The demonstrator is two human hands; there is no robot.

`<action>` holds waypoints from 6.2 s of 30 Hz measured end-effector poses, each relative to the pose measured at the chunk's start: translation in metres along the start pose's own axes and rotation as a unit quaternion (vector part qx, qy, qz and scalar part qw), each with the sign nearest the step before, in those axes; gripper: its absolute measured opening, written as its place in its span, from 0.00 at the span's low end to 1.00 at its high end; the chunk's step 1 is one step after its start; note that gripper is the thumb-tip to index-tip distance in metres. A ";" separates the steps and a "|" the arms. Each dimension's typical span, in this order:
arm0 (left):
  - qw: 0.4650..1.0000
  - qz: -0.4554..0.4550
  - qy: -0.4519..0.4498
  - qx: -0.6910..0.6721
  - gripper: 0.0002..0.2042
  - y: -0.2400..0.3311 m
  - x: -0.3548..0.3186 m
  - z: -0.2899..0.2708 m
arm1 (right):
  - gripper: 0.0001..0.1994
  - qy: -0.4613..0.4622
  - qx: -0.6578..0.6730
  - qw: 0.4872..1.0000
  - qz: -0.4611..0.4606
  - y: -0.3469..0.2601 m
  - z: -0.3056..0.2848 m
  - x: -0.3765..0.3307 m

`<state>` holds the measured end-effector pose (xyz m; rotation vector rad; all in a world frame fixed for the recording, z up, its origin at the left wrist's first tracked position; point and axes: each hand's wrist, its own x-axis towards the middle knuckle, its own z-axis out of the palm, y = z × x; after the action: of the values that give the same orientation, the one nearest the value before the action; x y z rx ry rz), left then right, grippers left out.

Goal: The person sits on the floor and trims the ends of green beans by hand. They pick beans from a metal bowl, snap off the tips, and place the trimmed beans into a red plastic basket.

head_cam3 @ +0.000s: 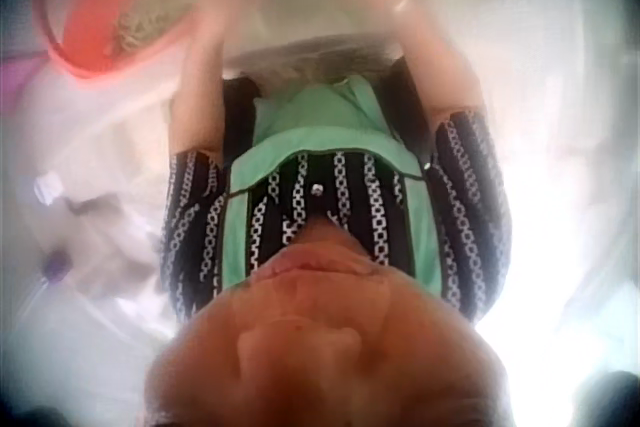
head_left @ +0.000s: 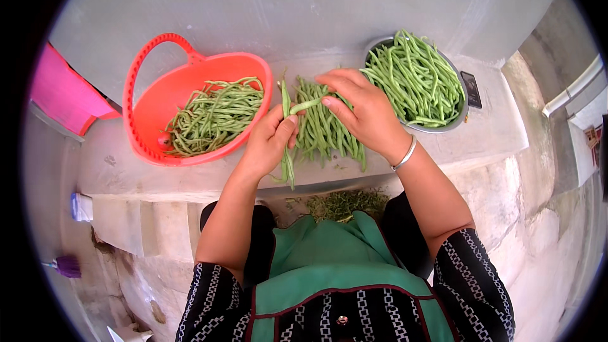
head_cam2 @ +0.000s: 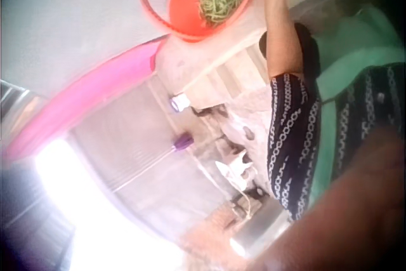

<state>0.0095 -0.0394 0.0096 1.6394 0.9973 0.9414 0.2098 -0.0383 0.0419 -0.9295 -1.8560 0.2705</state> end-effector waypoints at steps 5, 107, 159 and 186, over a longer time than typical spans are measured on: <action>0.975 -0.076 0.000 -0.210 0.12 -0.007 0.009 0.026 | 0.06 -0.100 0.134 0.971 0.170 0.022 -0.016 -0.017; 0.993 -0.018 -0.067 -0.096 0.11 -0.039 0.027 0.021 | 0.05 -0.074 -0.217 0.963 -0.139 0.043 0.005 -0.032; 0.889 0.068 0.358 -0.276 0.09 -0.027 0.028 -0.045 | 0.08 -0.063 0.294 0.892 0.338 0.054 0.020 -0.039; 0.973 0.167 0.104 -0.119 0.07 0.012 -0.009 0.041 | 0.04 0.034 0.248 0.964 0.089 -0.007 0.009 -0.029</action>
<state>0.0453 -0.0640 0.0103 1.5519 0.7198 1.4264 0.2044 -0.0618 0.0215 -0.7395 -1.5366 0.7658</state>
